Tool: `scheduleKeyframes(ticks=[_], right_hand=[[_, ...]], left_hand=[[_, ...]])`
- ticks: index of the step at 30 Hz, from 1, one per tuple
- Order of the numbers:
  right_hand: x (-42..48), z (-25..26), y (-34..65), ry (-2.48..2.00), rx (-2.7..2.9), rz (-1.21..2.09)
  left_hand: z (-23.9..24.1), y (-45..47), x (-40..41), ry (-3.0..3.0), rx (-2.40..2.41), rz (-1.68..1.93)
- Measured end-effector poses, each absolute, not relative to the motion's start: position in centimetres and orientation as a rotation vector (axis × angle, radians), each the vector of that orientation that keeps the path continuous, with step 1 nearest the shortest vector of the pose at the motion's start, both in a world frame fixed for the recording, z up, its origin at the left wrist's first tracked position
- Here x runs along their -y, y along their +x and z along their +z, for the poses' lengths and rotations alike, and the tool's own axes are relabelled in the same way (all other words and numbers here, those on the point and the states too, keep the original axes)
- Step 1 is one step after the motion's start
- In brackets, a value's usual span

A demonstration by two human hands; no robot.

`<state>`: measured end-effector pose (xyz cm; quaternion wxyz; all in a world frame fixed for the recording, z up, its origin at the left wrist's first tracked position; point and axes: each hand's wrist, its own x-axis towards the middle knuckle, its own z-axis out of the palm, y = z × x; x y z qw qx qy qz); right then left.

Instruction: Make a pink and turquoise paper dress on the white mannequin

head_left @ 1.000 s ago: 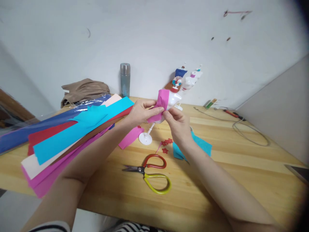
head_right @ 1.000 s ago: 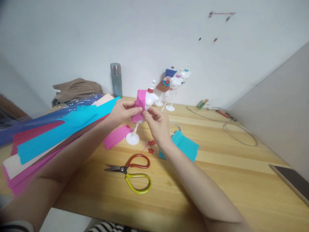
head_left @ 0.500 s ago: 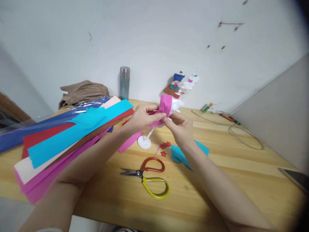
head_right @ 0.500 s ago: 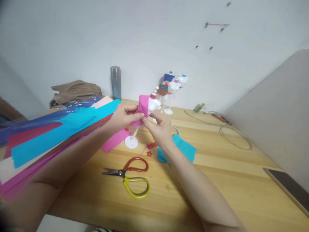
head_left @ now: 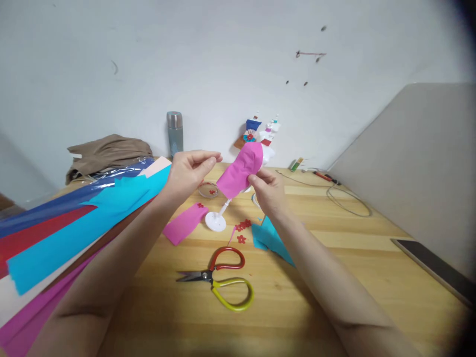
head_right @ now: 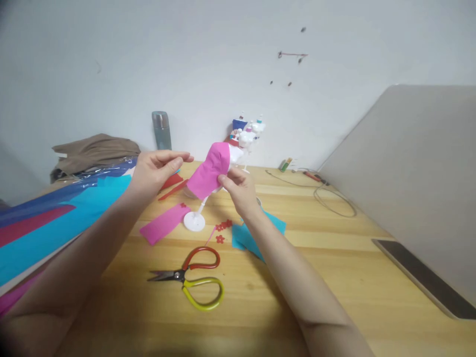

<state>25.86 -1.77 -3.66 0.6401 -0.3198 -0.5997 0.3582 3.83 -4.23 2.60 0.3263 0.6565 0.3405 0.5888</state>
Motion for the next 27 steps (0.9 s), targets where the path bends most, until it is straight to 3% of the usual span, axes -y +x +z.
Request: scheduleKeyframes(ticks=[9, 27], right_hand=[[3.7, -3.1, 24.4, -0.723, 1.525, 0.719], [3.5, -4.1, 24.2, -0.809, 1.697, 0.654]], left_hand=[[1.6, 5.9, 5.1, 2.070, -0.801, 1.343], [-1.2, 7.1, 3.5, 1.424, -0.606, 1.363]])
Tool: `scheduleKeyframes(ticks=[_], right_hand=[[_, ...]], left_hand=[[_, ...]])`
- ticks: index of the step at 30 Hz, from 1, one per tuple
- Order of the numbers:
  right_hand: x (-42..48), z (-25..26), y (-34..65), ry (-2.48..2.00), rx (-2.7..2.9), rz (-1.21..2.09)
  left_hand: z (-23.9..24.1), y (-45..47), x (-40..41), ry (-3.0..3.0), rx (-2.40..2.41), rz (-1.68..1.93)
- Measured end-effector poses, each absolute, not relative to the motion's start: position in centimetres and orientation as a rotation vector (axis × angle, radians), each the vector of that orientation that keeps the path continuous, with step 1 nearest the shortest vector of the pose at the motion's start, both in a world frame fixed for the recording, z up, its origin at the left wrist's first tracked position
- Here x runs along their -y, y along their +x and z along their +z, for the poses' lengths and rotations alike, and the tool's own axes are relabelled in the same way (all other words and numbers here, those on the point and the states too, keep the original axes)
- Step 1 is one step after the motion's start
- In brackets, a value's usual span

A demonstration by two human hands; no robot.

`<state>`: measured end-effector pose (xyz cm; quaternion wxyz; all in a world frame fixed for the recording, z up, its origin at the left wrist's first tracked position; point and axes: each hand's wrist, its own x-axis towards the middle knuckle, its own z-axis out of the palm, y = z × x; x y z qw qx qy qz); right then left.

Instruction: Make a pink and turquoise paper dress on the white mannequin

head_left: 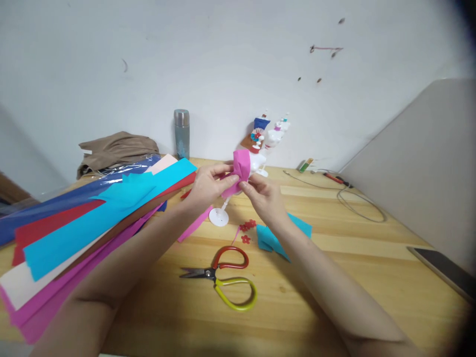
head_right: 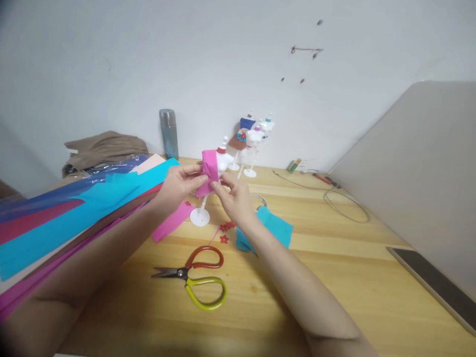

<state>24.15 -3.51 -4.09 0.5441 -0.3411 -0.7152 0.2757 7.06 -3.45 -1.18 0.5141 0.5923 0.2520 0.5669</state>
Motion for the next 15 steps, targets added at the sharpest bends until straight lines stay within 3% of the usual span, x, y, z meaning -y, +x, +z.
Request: scheduleKeyframes(ticks=[9, 15], right_hand=[[4.4, -3.8, 23.2, -0.886, 1.754, 0.337], [4.7, -4.1, 22.6, -0.859, 1.707, 0.389]], left_hand=[[-2.5, 8.1, 4.8, 1.340, -0.688, 1.460], [-2.0, 7.9, 4.9, 1.358, -0.699, 1.476]])
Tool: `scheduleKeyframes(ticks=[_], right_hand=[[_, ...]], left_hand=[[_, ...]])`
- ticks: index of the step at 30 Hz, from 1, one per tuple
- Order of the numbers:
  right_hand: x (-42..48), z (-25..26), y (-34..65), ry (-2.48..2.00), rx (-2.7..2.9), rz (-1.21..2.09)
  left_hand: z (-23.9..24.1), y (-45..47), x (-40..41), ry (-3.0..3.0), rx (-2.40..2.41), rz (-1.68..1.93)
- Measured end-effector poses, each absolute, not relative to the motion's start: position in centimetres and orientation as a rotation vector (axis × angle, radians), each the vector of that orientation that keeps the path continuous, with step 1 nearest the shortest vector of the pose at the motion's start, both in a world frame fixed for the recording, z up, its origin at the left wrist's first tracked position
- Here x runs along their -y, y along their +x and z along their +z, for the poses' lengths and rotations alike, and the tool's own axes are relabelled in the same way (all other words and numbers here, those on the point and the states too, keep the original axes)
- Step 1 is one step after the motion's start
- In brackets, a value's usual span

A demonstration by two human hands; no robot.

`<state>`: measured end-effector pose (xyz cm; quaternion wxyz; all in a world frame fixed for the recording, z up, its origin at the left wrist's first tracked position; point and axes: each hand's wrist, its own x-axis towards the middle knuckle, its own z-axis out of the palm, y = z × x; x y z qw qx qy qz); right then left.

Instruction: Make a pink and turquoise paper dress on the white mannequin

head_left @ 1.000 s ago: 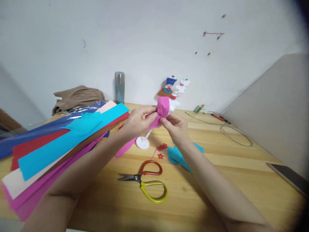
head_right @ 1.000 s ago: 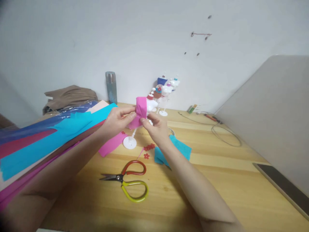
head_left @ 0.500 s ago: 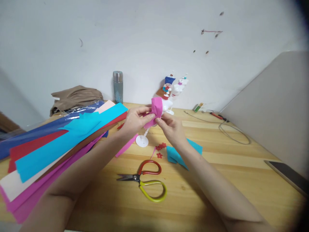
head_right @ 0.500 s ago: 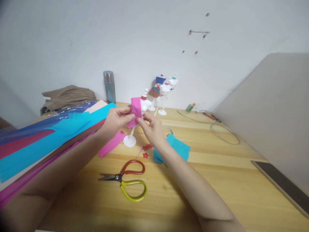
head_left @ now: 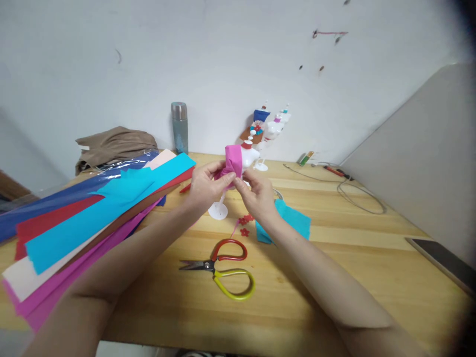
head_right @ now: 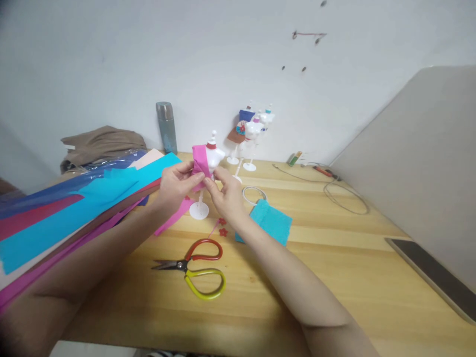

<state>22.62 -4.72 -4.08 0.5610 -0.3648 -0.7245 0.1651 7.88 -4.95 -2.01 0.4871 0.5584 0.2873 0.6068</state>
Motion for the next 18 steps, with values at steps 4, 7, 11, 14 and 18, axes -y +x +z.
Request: scheduleKeyframes(ticks=[4, 7, 11, 14, 18], right_hand=[[4.8, -4.1, 22.5, -0.877, 1.701, 0.391], [4.8, -4.0, 22.5, -0.891, 1.720, 0.342], [4.7, -3.9, 22.5, -0.915, 1.751, 0.236], [4.7, -3.8, 22.8, -0.900, 1.801, 0.160], [4.6, -3.8, 23.1, -0.883, 1.886, 0.141]], left_hand=[[-1.9, 7.9, 4.7, 1.372, -0.695, 1.482], [-2.0, 7.7, 4.4, 1.377, -0.682, 1.451], [-1.8, 7.5, 4.1, 1.408, -0.729, 1.451], [-1.7, 7.3, 3.8, 1.442, -0.736, 1.449], [-1.6, 7.0, 3.4, 1.477, -0.725, 1.445]])
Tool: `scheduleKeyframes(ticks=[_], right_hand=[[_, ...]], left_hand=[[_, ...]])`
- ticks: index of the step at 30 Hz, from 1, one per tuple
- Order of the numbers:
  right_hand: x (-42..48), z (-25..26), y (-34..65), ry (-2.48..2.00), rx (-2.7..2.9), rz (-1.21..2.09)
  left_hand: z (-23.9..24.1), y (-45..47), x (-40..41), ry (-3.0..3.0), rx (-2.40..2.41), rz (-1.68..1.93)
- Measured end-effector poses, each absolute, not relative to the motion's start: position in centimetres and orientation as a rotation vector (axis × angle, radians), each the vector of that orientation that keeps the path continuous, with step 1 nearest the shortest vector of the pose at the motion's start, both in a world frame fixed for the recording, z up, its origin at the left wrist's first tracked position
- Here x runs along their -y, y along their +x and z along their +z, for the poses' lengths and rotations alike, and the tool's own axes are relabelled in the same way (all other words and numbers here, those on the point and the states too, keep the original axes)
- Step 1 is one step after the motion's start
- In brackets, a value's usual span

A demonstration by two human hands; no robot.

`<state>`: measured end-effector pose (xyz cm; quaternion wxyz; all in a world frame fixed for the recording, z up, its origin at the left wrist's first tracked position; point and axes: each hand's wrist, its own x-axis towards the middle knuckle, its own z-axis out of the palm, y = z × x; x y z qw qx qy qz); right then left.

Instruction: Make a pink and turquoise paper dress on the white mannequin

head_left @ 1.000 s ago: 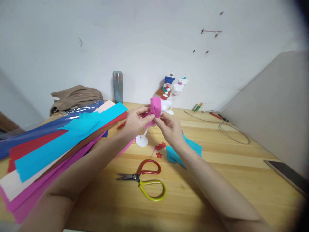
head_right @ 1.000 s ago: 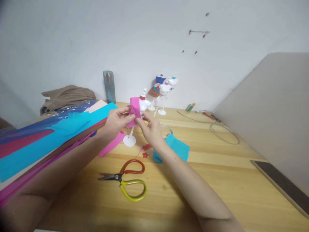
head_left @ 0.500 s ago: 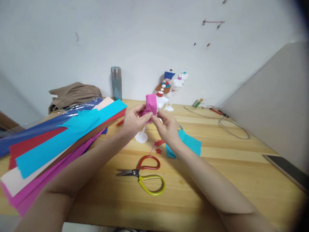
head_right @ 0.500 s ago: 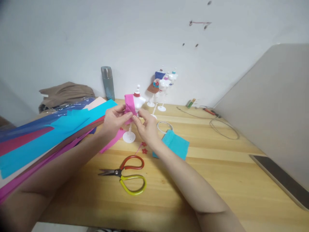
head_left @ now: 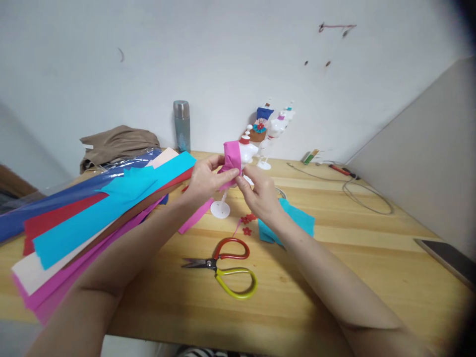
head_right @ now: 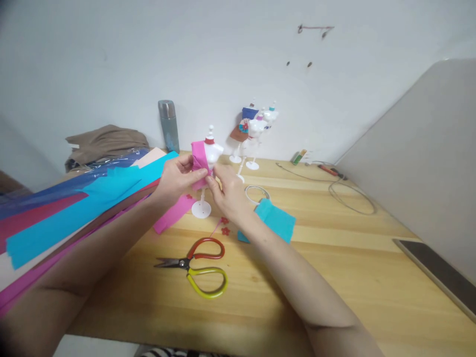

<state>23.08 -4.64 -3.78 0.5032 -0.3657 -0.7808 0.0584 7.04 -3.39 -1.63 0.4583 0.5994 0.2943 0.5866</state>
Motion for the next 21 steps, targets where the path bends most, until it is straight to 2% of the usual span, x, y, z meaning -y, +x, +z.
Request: scheduleKeyframes(ticks=[7, 21], right_hand=[[4.7, -3.8, 22.9, -0.917, 1.862, 0.178], [3.5, -4.1, 24.4, -0.897, 1.581, 0.609]], left_hand=[[-1.4, 6.9, 3.5, 1.488, -0.739, 1.448], [-0.5, 1.4, 0.4, 1.200, -0.448, 1.426]])
